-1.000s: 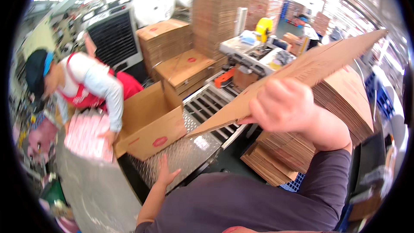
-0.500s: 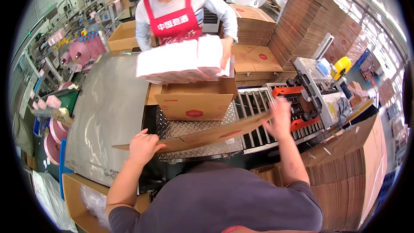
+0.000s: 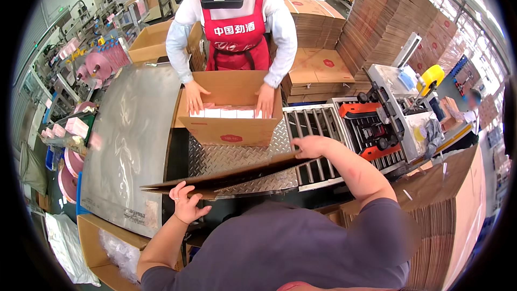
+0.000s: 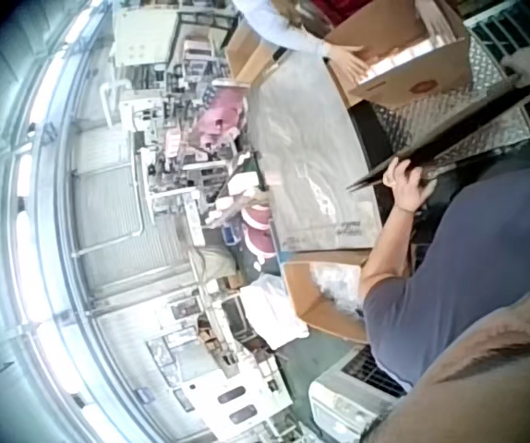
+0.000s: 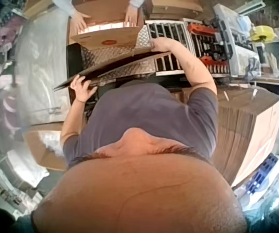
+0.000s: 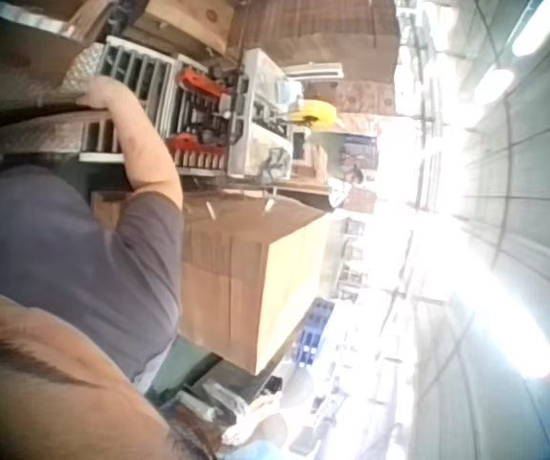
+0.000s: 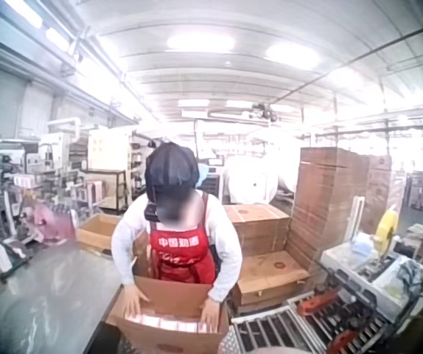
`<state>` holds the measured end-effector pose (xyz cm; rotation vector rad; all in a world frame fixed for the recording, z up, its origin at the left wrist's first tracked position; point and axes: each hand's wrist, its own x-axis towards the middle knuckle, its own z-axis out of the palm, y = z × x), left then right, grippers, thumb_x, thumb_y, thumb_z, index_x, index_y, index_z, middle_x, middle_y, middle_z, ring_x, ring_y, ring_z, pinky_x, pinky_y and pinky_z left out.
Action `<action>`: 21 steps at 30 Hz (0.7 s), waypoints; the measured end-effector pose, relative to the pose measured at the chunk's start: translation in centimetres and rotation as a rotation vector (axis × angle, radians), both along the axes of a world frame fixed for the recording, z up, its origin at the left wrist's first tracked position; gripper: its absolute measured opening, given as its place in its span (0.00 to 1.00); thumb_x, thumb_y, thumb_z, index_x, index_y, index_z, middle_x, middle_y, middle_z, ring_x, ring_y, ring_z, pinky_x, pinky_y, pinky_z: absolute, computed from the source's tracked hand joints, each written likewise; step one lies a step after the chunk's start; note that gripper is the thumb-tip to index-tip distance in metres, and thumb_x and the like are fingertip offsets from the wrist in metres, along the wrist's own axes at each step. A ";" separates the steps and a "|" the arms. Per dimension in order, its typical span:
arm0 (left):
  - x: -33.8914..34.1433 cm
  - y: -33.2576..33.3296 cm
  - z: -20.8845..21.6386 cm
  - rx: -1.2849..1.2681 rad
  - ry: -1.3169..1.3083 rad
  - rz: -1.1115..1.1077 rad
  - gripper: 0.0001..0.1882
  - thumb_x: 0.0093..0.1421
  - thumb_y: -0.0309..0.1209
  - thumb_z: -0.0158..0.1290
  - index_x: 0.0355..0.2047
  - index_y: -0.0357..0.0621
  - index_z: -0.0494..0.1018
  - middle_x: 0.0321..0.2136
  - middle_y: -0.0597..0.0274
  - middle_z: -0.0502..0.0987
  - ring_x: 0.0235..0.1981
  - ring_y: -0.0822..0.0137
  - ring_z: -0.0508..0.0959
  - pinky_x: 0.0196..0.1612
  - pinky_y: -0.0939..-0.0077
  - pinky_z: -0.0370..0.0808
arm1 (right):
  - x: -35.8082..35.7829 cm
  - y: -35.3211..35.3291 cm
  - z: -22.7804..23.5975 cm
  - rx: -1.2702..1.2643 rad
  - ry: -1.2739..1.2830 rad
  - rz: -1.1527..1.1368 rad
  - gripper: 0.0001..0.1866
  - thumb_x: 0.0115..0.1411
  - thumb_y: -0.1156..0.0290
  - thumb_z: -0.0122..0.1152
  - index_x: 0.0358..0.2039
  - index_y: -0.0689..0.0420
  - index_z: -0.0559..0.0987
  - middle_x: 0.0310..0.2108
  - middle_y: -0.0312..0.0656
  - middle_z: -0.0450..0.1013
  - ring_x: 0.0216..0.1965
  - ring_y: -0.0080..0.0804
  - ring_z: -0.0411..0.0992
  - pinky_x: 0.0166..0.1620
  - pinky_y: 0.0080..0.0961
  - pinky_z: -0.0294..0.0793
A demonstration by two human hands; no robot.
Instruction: The person picks up cardboard sheets from a stack and folds them into boxes, then fills the boxes with stacks of pink-wrapped items from a table and pushes the completed boxes onto a conveyor belt.
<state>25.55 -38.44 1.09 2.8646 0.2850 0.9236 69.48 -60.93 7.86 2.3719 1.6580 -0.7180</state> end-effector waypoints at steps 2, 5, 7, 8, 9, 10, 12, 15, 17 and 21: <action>1.7 0.0 2.0 0.009 0.033 -0.010 0.18 0.38 0.46 0.67 0.26 0.53 0.75 0.38 0.67 0.74 0.56 0.54 0.66 0.54 0.52 0.56 | 1.0 0.0 2.5 0.044 -0.227 -0.071 0.31 0.62 0.50 0.58 0.60 0.54 0.66 0.36 0.53 0.79 0.40 0.53 0.78 0.44 0.45 0.76; 6.6 0.8 7.3 -0.089 0.009 -0.213 0.13 0.48 0.44 0.57 0.16 0.51 0.70 0.24 0.68 0.72 0.41 0.61 0.74 0.49 0.53 0.58 | 4.1 -2.1 4.7 0.078 -0.332 -0.307 0.43 0.63 0.52 0.56 0.70 0.56 0.49 0.33 0.51 0.79 0.35 0.50 0.79 0.39 0.43 0.78; 10.3 1.0 8.6 -0.127 0.046 -0.430 0.13 0.48 0.39 0.56 0.12 0.50 0.69 0.17 0.66 0.70 0.32 0.61 0.74 0.45 0.56 0.62 | 3.1 -2.5 7.3 0.009 -0.336 -0.342 0.46 0.64 0.66 0.50 0.71 0.60 0.34 0.35 0.52 0.80 0.34 0.47 0.80 0.39 0.41 0.78; 11.6 0.9 5.5 -0.095 0.366 -0.661 0.14 0.49 0.40 0.56 0.12 0.49 0.70 0.15 0.65 0.71 0.31 0.62 0.75 0.45 0.61 0.64 | 0.7 -1.3 8.2 -0.103 -0.365 -0.249 0.46 0.61 0.72 0.48 0.72 0.58 0.33 0.36 0.52 0.80 0.33 0.46 0.80 0.39 0.40 0.79; 12.7 -1.4 2.1 -0.015 0.524 -0.835 0.17 0.56 0.41 0.54 0.13 0.48 0.74 0.14 0.66 0.73 0.32 0.65 0.76 0.44 0.63 0.67 | -1.2 -0.6 8.0 -0.143 -0.283 -0.179 0.47 0.61 0.73 0.49 0.72 0.53 0.31 0.38 0.51 0.80 0.36 0.46 0.80 0.41 0.40 0.79; 12.5 -3.8 -1.9 -0.135 0.613 -0.875 0.20 0.61 0.42 0.53 0.15 0.48 0.77 0.17 0.66 0.76 0.35 0.66 0.78 0.46 0.61 0.68 | -3.8 0.9 8.1 -0.286 -0.206 -0.103 0.46 0.61 0.71 0.48 0.73 0.48 0.33 0.42 0.52 0.79 0.42 0.46 0.80 0.45 0.41 0.77; 13.2 -5.0 -6.3 -0.205 0.696 -0.901 0.20 0.63 0.50 0.51 0.30 0.45 0.80 0.38 0.55 0.77 0.49 0.52 0.72 0.55 0.53 0.65 | -5.1 1.8 3.1 -0.381 0.009 -0.008 0.39 0.65 0.58 0.45 0.73 0.47 0.43 0.53 0.51 0.75 0.52 0.49 0.75 0.54 0.45 0.71; 16.1 -3.0 -4.8 -0.442 0.583 -0.708 0.32 0.61 0.59 0.50 0.54 0.46 0.72 0.65 0.47 0.58 0.64 0.30 0.53 0.64 0.40 0.55 | -2.3 0.6 -8.5 -0.520 0.128 0.274 0.36 0.66 0.50 0.45 0.72 0.40 0.51 0.66 0.53 0.59 0.65 0.48 0.61 0.64 0.42 0.61; 11.5 -2.6 -4.6 -0.635 0.788 -0.673 0.32 0.62 0.58 0.51 0.56 0.48 0.72 0.66 0.47 0.55 0.65 0.29 0.49 0.64 0.38 0.54 | -1.6 1.0 -10.6 -0.557 0.140 0.230 0.36 0.65 0.50 0.47 0.71 0.44 0.54 0.67 0.53 0.58 0.65 0.48 0.61 0.65 0.41 0.60; 11.5 -3.7 1.5 -0.798 1.108 -0.605 0.36 0.62 0.56 0.52 0.63 0.50 0.64 0.65 0.44 0.59 0.67 0.37 0.54 0.65 0.45 0.57 | -2.1 3.4 -3.1 -0.159 0.314 0.416 0.31 0.65 0.54 0.51 0.65 0.53 0.64 0.60 0.53 0.66 0.60 0.51 0.65 0.61 0.42 0.64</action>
